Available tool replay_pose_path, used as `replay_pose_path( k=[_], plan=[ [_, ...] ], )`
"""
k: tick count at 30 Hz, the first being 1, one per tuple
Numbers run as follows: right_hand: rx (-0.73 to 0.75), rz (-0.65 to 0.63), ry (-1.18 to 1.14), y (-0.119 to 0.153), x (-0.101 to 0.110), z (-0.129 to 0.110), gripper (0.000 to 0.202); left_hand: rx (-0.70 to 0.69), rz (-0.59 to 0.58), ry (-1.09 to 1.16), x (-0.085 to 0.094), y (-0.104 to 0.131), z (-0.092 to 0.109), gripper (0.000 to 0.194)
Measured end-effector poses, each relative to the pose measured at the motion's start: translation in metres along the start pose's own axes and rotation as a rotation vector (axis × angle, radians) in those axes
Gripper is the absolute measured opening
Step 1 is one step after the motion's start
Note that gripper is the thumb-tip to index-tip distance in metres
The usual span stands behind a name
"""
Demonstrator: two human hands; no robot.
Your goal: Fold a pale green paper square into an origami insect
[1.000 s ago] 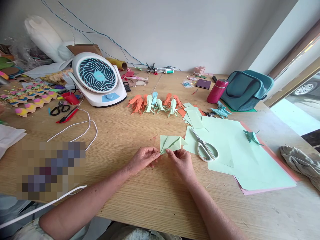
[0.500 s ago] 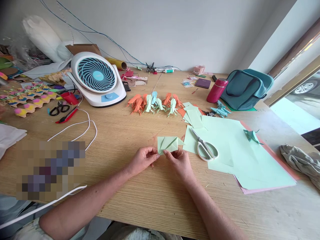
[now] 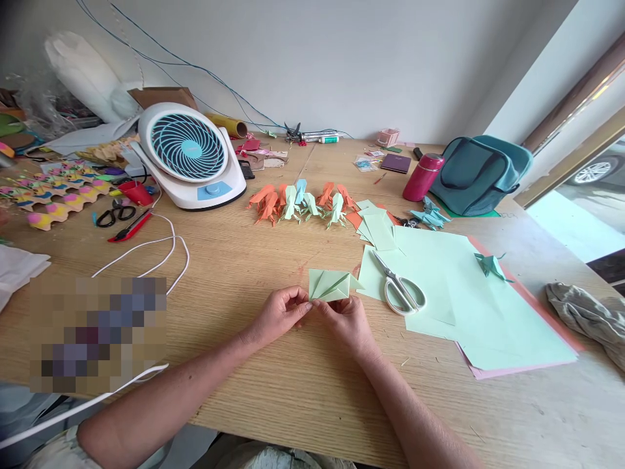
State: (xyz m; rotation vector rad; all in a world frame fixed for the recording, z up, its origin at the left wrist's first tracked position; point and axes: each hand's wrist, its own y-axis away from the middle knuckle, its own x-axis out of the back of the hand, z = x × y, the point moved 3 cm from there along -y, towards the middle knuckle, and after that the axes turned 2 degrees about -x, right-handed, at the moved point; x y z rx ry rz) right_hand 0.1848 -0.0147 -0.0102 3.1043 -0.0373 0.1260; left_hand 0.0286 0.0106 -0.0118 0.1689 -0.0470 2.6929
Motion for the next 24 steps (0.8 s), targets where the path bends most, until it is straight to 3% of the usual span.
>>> replay_pose_path(
  k=[12,18,24],
  plan=[
    [-0.082,0.007,0.203,0.004,0.014,-0.011,0.058,-0.034,0.002,-0.034,0.000,0.001,0.003,0.025],
    [-0.005,0.082,0.144,0.001,0.025,-0.012,0.055,-0.017,0.006,-0.020,0.000,0.001,0.001,0.024],
    [-0.026,0.053,0.137,0.001,0.027,-0.006,0.058,-0.025,0.012,-0.020,0.000,0.001,0.001,0.026]
  ],
)
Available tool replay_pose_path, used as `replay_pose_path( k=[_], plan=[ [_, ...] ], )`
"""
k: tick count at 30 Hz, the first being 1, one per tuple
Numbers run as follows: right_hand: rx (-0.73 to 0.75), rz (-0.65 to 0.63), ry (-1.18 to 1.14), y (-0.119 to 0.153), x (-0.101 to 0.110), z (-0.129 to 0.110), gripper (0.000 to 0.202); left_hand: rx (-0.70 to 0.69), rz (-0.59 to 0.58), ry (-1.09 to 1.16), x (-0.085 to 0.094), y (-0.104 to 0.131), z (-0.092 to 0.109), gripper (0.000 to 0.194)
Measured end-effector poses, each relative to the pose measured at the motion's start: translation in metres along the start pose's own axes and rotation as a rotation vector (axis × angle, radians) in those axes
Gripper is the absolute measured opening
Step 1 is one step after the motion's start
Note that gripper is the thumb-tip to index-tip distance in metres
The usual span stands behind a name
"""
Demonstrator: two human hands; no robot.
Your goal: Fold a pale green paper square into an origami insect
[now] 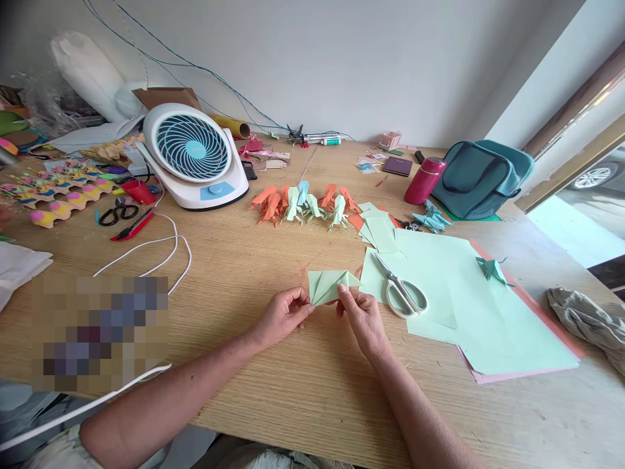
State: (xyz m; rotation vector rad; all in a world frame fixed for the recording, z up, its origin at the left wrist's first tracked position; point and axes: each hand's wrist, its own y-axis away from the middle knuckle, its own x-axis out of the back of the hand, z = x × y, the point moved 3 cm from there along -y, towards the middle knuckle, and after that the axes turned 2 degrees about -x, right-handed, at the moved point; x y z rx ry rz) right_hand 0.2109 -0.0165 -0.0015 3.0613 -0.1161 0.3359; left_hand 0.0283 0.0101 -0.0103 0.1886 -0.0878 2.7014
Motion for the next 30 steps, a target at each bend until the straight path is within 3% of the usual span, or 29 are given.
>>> replay_pose_path(
  k=[12,15,20,24,27,30],
  plan=[
    [0.031,-0.034,-0.203,0.000,-0.005,0.005,0.058,0.041,0.005,0.103,-0.003,0.002,0.000,0.031],
    [0.034,-0.044,-0.139,0.001,-0.009,0.001,0.055,0.050,-0.006,0.124,-0.005,0.003,0.001,0.031],
    [0.051,-0.110,-0.088,0.003,-0.017,-0.009,0.051,0.048,-0.098,0.109,-0.008,0.005,0.000,0.027],
    [0.063,-0.126,-0.097,0.000,-0.007,-0.012,0.049,0.020,-0.172,0.060,-0.006,0.005,0.002,0.012],
    [0.037,-0.187,-0.072,-0.002,0.001,-0.011,0.048,-0.031,-0.059,0.037,0.002,0.000,0.005,0.012],
    [-0.004,-0.352,-0.078,-0.002,0.002,-0.010,0.046,-0.139,0.109,-0.024,0.011,-0.005,0.009,0.024]
  ],
)
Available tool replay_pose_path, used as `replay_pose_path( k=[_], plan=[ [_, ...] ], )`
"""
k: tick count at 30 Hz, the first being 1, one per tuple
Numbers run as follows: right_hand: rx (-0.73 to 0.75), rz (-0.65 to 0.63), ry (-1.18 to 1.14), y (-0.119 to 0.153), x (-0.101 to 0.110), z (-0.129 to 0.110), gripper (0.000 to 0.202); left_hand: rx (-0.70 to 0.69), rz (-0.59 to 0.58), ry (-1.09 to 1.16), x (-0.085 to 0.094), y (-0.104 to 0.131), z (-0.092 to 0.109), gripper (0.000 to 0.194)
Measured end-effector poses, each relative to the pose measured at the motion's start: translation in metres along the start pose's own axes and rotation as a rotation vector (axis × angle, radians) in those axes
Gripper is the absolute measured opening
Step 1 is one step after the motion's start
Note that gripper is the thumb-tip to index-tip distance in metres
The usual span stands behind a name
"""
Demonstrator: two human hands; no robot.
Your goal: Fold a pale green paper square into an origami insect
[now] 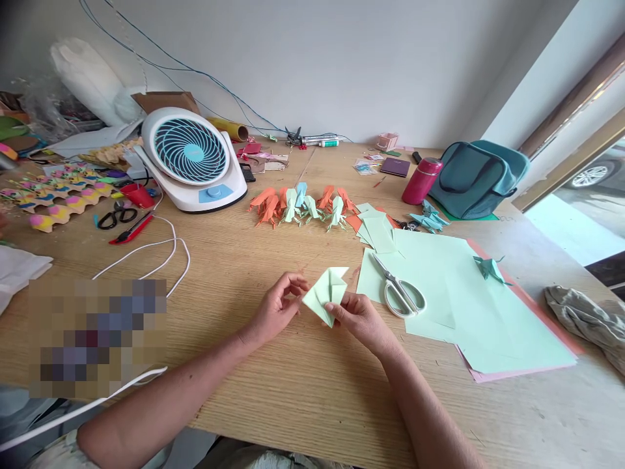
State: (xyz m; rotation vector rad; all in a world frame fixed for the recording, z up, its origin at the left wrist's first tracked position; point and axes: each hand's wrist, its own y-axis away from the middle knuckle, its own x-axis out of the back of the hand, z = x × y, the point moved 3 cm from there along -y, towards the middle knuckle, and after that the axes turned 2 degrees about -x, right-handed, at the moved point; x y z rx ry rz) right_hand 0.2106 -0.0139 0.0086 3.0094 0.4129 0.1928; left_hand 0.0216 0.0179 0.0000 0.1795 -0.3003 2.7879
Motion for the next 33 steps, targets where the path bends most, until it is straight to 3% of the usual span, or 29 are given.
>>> replay_pose_path(
  k=[3,5,10,14,22,28,33],
  plan=[
    [-0.037,-0.097,-0.053,0.000,-0.003,0.000,0.042,-0.124,-0.015,-0.089,0.002,-0.002,0.005,0.039],
    [-0.055,-0.104,-0.106,0.000,-0.004,0.000,0.041,-0.172,-0.072,-0.125,0.002,-0.002,0.007,0.039],
    [-0.051,-0.025,-0.201,-0.002,-0.001,-0.001,0.051,-0.252,-0.146,-0.116,0.000,0.000,0.010,0.022],
    [-0.008,0.047,-0.190,-0.003,0.001,-0.003,0.050,-0.294,-0.162,-0.098,0.001,0.001,0.012,0.022],
    [0.125,0.089,-0.076,0.000,0.004,-0.007,0.034,-0.260,-0.092,-0.023,0.004,0.002,0.010,0.014],
    [0.190,0.013,-0.090,0.002,0.004,-0.003,0.023,-0.135,0.007,0.131,0.008,-0.002,0.005,0.012],
    [0.350,0.121,0.043,0.002,0.001,-0.001,0.009,-0.146,-0.015,0.088,0.006,0.000,0.009,0.012]
  ],
)
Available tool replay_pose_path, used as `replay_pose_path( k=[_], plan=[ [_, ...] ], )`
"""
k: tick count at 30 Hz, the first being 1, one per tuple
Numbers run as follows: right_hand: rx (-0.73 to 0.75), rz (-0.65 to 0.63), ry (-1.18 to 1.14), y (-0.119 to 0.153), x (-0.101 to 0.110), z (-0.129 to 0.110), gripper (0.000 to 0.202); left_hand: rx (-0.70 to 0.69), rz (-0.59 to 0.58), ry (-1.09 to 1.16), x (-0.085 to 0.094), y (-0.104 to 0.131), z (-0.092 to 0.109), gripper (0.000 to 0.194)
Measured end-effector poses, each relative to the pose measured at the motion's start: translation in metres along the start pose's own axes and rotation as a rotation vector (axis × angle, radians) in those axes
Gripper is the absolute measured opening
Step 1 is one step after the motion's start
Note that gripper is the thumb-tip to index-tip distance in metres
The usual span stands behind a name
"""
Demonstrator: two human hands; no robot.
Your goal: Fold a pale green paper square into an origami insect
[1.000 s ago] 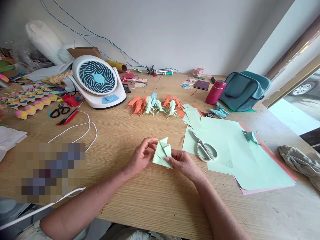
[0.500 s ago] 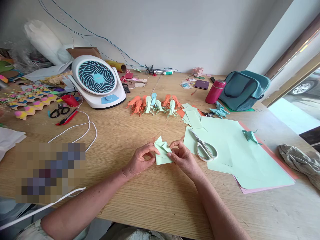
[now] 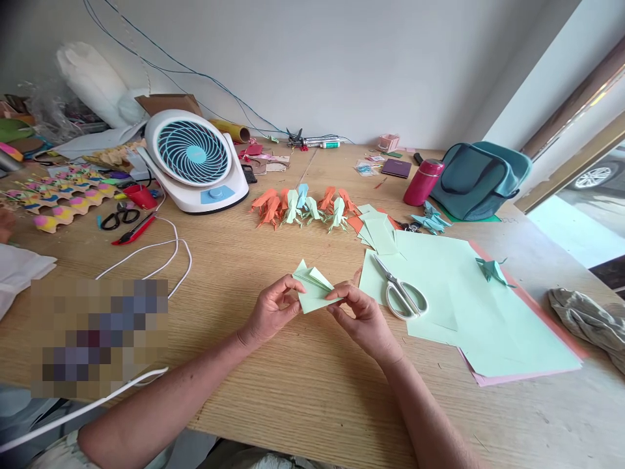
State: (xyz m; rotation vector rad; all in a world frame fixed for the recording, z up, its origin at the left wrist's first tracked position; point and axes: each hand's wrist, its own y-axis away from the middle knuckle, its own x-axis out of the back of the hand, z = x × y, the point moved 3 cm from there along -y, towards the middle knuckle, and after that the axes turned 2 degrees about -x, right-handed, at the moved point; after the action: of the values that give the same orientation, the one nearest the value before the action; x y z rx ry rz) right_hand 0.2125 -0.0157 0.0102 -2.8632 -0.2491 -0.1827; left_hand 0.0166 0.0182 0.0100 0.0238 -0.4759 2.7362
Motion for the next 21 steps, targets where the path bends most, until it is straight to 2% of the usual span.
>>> replay_pose_path(
  k=[7,12,21],
  plan=[
    [0.106,0.078,0.118,0.0022,0.0020,-0.0027,0.005,-0.131,-0.047,-0.077,-0.0004,0.0029,0.0021,0.005],
    [0.190,0.074,0.148,0.0023,0.0014,-0.0068,0.010,-0.204,-0.034,-0.068,0.0012,0.0018,-0.0001,0.007],
    [0.253,0.126,0.194,0.0031,0.0030,-0.0066,0.013,-0.305,-0.018,-0.107,0.0000,0.0042,0.0064,0.011]
  ],
)
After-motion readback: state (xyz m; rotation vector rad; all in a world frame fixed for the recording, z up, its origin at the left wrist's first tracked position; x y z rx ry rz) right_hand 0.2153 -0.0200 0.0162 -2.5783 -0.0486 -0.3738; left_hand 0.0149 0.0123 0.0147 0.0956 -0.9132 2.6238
